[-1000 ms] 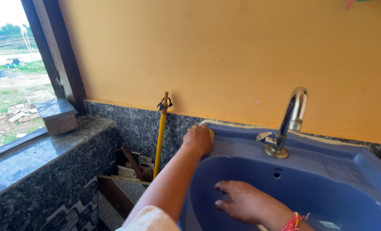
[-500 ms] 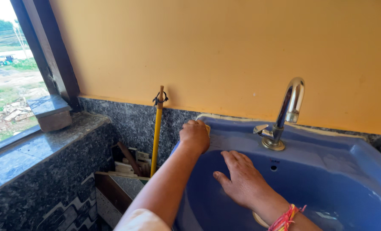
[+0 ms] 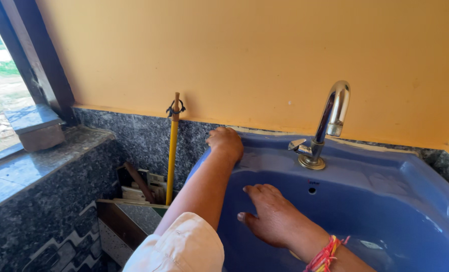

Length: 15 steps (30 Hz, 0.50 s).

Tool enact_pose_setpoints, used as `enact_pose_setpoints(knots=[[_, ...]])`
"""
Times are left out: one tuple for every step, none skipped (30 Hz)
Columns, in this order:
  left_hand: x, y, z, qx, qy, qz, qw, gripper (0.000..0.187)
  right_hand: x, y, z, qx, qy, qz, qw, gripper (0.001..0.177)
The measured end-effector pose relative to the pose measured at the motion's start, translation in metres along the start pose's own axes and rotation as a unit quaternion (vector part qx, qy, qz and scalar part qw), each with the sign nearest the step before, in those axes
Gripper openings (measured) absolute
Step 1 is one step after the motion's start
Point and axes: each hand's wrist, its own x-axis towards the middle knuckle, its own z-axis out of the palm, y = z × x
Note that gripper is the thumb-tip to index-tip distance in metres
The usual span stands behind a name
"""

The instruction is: The person scrubs the interior and rim of a blue bathroom sink using a yellow sponge. They wipe the basin, the drain area, and the edges of the sink in a repetitive cleaning motion.

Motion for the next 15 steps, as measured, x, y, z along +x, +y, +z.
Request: enact_pose_setpoints(knots=[[-0.007, -0.004, -0.004, 0.011, -0.014, 0.002, 1.0, 0.061, 0.001, 0.0, 0.001, 0.0, 0.0, -0.006, 1.0, 0.066], [-0.019, -0.006, -0.009, 0.044, -0.03, 0.035, 0.998, 0.057, 0.002, -0.001, 0.002, 0.0, -0.001, -0.011, 1.0, 0.067], [-0.029, -0.01, -0.016, 0.079, -0.044, 0.066, 0.994, 0.054, 0.004, -0.001, 0.001, 0.0, 0.008, -0.014, 1.0, 0.067], [-0.04, -0.014, -0.023, 0.113, -0.058, 0.097, 0.987, 0.051, 0.004, 0.0, 0.0, 0.001, 0.017, -0.018, 1.0, 0.068], [-0.052, -0.021, -0.025, 0.112, -0.054, 0.1, 0.987, 0.048, 0.004, 0.0, 0.001, 0.004, 0.025, -0.02, 0.999, 0.069], [-0.066, -0.028, -0.023, 0.11, -0.05, 0.103, 0.987, 0.045, 0.003, 0.0, 0.002, 0.008, 0.024, -0.02, 0.999, 0.069], [-0.074, -0.033, -0.021, 0.11, -0.043, 0.108, 0.987, 0.042, 0.004, 0.001, 0.002, 0.01, 0.027, -0.02, 0.999, 0.069], [-0.079, -0.037, -0.018, 0.072, -0.027, 0.084, 0.993, 0.048, 0.004, 0.001, 0.003, 0.013, 0.029, -0.021, 0.999, 0.07], [-0.08, -0.041, -0.014, 0.032, -0.008, 0.06, 0.998, 0.056, 0.005, 0.002, 0.004, 0.014, 0.028, -0.027, 0.999, 0.07], [-0.077, -0.045, -0.009, -0.009, 0.012, 0.036, 0.999, 0.065, 0.004, 0.001, 0.006, 0.015, 0.027, -0.034, 0.999, 0.069], [-0.068, -0.046, -0.006, -0.028, 0.027, 0.036, 0.999, 0.061, 0.005, 0.001, 0.007, 0.013, 0.027, -0.042, 0.999, 0.069], [-0.055, -0.044, -0.003, -0.047, 0.042, 0.036, 0.997, 0.057, 0.007, 0.002, 0.008, 0.011, 0.022, -0.039, 0.999, 0.07], [-0.043, -0.042, 0.001, -0.068, 0.056, 0.037, 0.995, 0.053, 0.006, 0.004, 0.008, 0.008, 0.016, -0.033, 0.999, 0.071], [-0.032, -0.04, 0.005, -0.076, 0.049, 0.032, 0.995, 0.055, 0.007, 0.006, 0.009, 0.004, 0.01, -0.028, 1.0, 0.072], [-0.022, -0.036, 0.007, -0.084, 0.043, 0.028, 0.995, 0.058, 0.007, 0.007, 0.008, 0.001, 0.005, -0.022, 1.0, 0.072]])
